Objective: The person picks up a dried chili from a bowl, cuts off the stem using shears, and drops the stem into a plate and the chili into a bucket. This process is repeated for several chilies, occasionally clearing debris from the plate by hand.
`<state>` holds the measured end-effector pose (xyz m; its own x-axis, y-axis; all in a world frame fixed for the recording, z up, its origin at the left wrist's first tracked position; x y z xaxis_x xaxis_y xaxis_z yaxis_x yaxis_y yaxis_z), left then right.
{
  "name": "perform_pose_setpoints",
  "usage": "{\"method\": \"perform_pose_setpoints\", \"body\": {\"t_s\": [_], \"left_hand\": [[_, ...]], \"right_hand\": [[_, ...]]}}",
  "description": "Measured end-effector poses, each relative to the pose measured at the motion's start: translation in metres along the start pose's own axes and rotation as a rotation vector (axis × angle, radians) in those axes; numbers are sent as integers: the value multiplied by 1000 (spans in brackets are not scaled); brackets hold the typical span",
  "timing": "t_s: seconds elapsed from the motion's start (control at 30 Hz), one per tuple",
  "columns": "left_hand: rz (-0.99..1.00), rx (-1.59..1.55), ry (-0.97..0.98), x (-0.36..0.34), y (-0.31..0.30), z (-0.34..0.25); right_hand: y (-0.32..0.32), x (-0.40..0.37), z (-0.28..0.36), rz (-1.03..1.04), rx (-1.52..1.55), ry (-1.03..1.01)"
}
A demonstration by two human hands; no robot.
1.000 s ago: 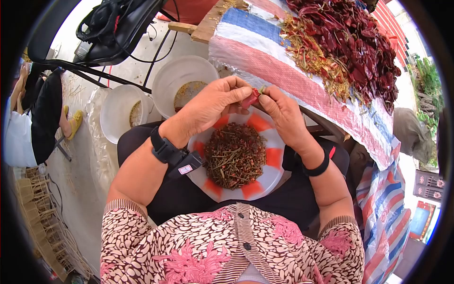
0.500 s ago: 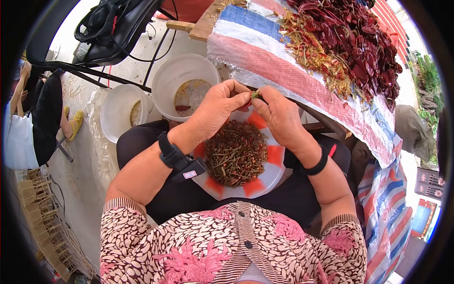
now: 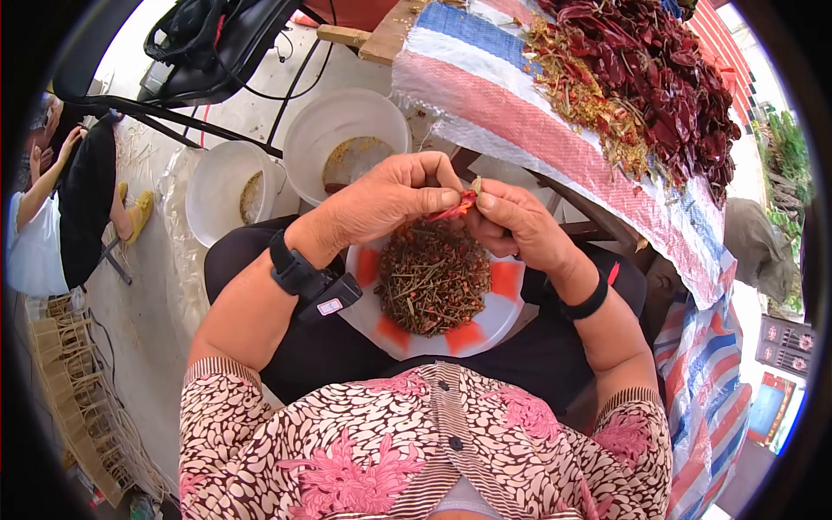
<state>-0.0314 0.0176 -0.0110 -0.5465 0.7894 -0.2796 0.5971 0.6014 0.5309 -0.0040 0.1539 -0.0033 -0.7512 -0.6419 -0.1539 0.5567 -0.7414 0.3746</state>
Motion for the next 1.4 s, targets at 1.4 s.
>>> {"method": "perform_pose_setpoints", "body": {"t_s": [1.4], "left_hand": [[-695,1502,-92,15,-78,7]], "right_hand": [[-29,-33,49,-132,-822,-397]]}}
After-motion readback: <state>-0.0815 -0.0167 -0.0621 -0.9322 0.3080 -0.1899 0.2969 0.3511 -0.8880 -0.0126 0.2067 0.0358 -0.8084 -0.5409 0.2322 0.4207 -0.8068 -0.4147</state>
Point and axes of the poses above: each hand's wrist, its own x-axis towards the middle knuckle, its own y-axis out of the palm, z = x × y, the point moved 6 cm from there along x, towards the middle knuckle, and after that the axes turned 11 degrees about -y, right-handed, at the moved point
